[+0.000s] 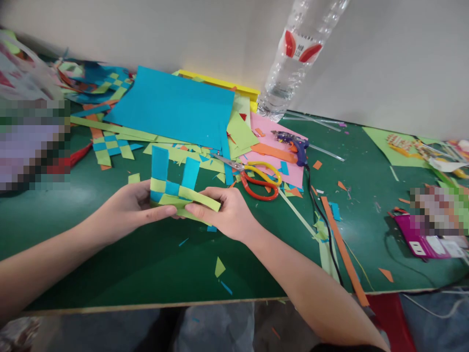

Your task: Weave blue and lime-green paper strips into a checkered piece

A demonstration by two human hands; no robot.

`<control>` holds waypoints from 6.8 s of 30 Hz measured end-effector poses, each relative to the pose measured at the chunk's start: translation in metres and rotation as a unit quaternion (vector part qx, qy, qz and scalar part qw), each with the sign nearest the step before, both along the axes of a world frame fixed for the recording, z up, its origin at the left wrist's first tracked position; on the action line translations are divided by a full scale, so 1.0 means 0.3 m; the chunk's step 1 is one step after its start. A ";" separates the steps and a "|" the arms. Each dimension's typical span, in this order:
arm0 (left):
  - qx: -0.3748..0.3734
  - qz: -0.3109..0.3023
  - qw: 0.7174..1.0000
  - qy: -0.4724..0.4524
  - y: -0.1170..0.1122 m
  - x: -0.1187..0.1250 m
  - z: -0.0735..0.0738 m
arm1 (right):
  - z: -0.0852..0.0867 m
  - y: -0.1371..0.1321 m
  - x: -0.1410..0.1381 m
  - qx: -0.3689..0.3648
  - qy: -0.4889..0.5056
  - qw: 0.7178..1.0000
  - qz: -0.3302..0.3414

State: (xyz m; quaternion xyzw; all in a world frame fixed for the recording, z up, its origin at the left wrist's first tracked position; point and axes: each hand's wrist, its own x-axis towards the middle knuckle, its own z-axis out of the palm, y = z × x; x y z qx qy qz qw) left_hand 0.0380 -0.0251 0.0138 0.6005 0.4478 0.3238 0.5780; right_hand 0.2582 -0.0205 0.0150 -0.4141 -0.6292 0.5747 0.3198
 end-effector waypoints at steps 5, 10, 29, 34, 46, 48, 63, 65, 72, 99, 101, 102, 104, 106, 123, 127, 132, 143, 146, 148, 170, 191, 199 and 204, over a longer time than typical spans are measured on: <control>-0.014 0.003 1.000 -0.012 -0.001 0.008 0.013 | -0.005 -0.001 0.000 0.003 -0.020 1.000 -0.002; -0.011 0.017 1.000 0.014 0.001 0.008 0.007 | -0.015 -0.004 -0.003 0.008 -0.015 1.000 -0.003; 0.066 0.024 0.994 0.087 -0.004 -0.008 -0.005 | -0.002 0.003 -0.003 0.020 -0.005 0.999 -0.034; 0.111 0.009 0.986 0.126 -0.014 -0.009 -0.006 | -0.009 0.000 -0.007 0.056 -0.043 0.996 -0.049; 0.125 0.000 0.981 0.149 -0.015 -0.014 -0.009 | -0.013 -0.011 -0.003 0.127 -0.070 0.988 -0.051; 0.127 -0.001 0.980 0.150 -0.015 -0.012 -0.008 | -0.012 -0.011 -0.003 0.132 -0.070 0.987 -0.053; 0.120 0.000 0.983 0.136 -0.016 -0.006 -0.004 | -0.007 -0.004 0.000 0.152 -0.056 0.986 -0.041; 0.118 -0.002 0.984 0.135 -0.017 -0.007 -0.005 | -0.006 -0.004 0.001 0.149 -0.056 0.986 -0.040; 0.114 -0.013 0.989 0.098 -0.021 -0.012 -0.015 | -0.004 -0.004 0.001 0.138 -0.044 0.989 -0.041; 0.091 0.028 0.991 0.095 -0.020 -0.010 -0.015 | -0.008 0.000 -0.001 0.069 -0.034 0.995 -0.058; 0.098 0.026 0.990 0.099 -0.020 -0.011 -0.017 | -0.009 -0.001 0.000 0.071 -0.023 0.996 -0.054; 0.103 0.024 0.989 0.100 -0.019 -0.012 -0.016 | -0.009 -0.001 0.001 0.073 -0.018 0.996 -0.051; 0.113 0.019 0.988 0.105 -0.018 -0.012 -0.013 | -0.010 -0.002 0.001 0.080 -0.008 0.996 -0.049; 0.119 0.016 0.987 0.111 -0.017 -0.010 -0.009 | -0.013 -0.002 0.000 0.088 -0.002 0.995 -0.050; 0.100 0.009 0.988 0.119 -0.023 0.002 0.011 | -0.005 0.004 -0.002 0.073 -0.002 0.996 -0.059; 0.099 0.009 0.988 0.120 -0.023 0.005 0.008 | -0.009 0.004 0.000 0.077 -0.012 0.995 -0.061; 0.104 0.012 0.987 0.122 -0.024 0.005 0.010 | -0.011 0.003 0.001 0.087 -0.017 0.994 -0.063; 0.094 0.008 0.987 0.127 -0.024 0.000 0.000 | -0.015 0.006 0.004 0.094 -0.044 0.993 -0.059; 0.092 0.007 0.989 0.119 -0.024 0.002 0.001 | -0.016 0.007 0.007 0.095 -0.044 0.993 -0.055; 0.086 0.005 0.990 0.112 -0.025 0.001 0.002 | -0.014 0.007 0.009 0.090 -0.051 0.993 -0.054; -0.026 0.031 0.999 0.013 0.000 0.007 0.007 | -0.033 0.008 0.006 0.012 0.012 0.999 -0.050; 0.001 0.009 0.999 0.054 -0.004 -0.008 -0.007 | -0.003 -0.003 -0.004 0.045 -0.023 0.998 -0.037; 0.007 0.048 0.997 0.065 0.003 -0.012 -0.010 | -0.027 -0.001 0.003 -0.031 0.047 0.997 -0.044; 0.000 0.046 0.997 0.064 0.005 -0.009 -0.009 | -0.035 0.002 0.008 -0.035 0.045 0.997 -0.059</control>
